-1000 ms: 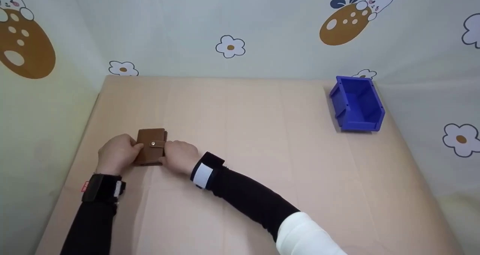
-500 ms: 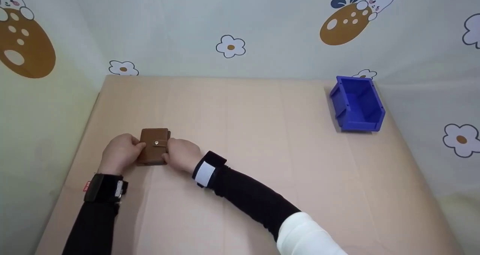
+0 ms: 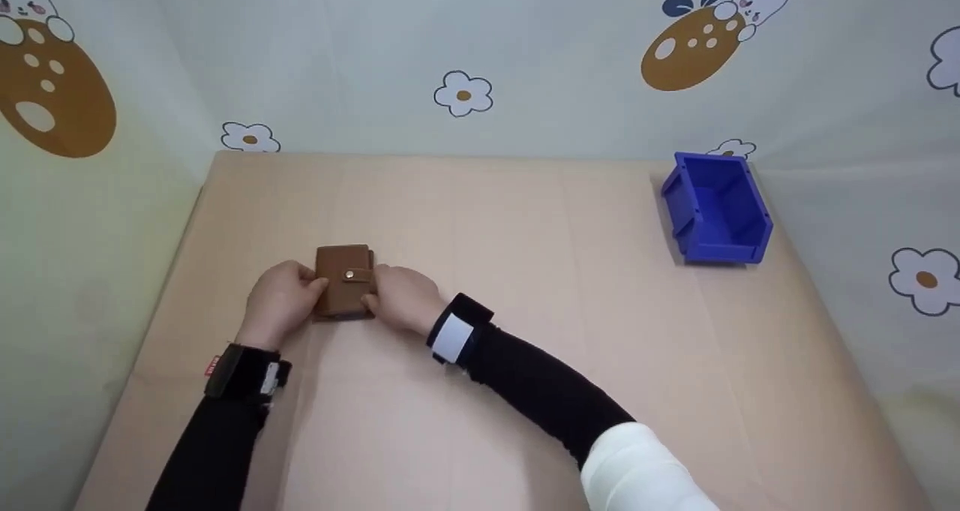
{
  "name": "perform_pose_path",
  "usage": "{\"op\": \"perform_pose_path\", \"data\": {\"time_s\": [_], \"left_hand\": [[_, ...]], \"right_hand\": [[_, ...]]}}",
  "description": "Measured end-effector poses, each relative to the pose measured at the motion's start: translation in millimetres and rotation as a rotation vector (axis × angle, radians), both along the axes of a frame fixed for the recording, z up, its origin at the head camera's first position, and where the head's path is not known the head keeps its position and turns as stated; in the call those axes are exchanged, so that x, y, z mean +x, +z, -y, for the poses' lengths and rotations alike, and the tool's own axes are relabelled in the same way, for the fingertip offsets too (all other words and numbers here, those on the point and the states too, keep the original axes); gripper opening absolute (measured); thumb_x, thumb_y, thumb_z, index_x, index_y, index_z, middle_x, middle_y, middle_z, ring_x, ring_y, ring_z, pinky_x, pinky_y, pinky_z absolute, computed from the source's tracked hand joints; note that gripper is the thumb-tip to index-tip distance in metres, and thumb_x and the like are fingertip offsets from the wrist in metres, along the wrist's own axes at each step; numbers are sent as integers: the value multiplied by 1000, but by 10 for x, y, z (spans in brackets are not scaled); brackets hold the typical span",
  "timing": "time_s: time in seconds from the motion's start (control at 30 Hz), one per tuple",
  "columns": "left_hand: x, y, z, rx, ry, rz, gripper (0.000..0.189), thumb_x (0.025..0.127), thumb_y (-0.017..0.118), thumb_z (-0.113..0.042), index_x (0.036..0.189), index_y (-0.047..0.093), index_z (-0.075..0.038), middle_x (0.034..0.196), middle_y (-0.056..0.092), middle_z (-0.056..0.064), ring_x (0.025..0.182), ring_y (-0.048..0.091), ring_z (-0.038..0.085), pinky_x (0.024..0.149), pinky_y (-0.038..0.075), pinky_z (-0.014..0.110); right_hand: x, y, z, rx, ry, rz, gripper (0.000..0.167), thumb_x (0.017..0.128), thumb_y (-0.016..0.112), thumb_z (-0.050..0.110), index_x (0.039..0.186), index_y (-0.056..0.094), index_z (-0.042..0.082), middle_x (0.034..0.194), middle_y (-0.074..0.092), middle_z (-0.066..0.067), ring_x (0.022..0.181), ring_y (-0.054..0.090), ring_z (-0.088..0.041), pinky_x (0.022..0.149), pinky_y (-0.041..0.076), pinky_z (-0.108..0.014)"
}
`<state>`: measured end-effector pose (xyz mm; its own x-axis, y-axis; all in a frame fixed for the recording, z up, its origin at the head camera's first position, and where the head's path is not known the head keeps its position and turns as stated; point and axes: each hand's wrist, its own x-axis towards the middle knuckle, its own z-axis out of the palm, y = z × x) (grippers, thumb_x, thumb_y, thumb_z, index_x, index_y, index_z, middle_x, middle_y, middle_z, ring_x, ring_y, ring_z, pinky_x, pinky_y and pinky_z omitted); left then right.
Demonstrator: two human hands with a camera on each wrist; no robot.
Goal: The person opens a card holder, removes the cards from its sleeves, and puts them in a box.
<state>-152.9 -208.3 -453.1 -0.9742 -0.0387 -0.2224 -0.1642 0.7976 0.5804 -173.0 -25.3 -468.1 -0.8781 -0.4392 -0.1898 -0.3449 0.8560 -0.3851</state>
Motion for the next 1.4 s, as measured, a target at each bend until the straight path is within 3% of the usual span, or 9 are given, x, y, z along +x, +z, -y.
{"op": "perform_pose_path", "data": {"time_s": [0.1, 0.37, 0.83, 1.17, 1.4], "left_hand": [[-53, -8, -244, 48, 9, -42, 37, 98, 58, -19, 115, 59, 14, 111, 63, 30, 102, 61, 42, 86, 47, 52], [-212, -96, -833, 119, 15, -98, 33, 96, 62, -21, 112, 62, 8, 105, 68, 21, 95, 65, 34, 83, 49, 46], [-476, -145, -1698, 80, -71, -161, 29, 94, 66, -28, 106, 67, -1, 100, 71, 11, 89, 66, 26, 80, 49, 42], [-595, -134, -2123, 34, -137, -165, 29, 93, 67, -29, 104, 69, -2, 97, 72, 10, 87, 67, 27, 79, 50, 43], [-636, -154, -2222, -18, -154, -140, 23, 92, 67, -28, 86, 67, -6, 83, 68, 6, 78, 64, 25, 72, 49, 42]], "right_hand": [[-71, 56, -288, -22, -17, 17, 23, 96, 64, 32, 100, 63, 10, 85, 63, 1, 75, 59, -14, 66, 49, -31], [-189, 161, -932, -39, -67, 25, 23, 97, 64, 29, 103, 65, 8, 92, 67, -3, 81, 61, -18, 75, 50, -35], [-275, 196, -1784, -41, -182, -10, 21, 95, 67, 24, 101, 66, 4, 93, 69, -8, 82, 62, -23, 78, 49, -41], [-284, 197, -2175, -25, -239, -22, 21, 94, 67, 21, 99, 65, 1, 92, 68, -11, 81, 63, -26, 77, 50, -42], [-305, 143, -2237, -14, -265, -13, 20, 95, 66, 22, 97, 65, 2, 89, 67, -10, 79, 61, -25, 76, 49, -42]]}}
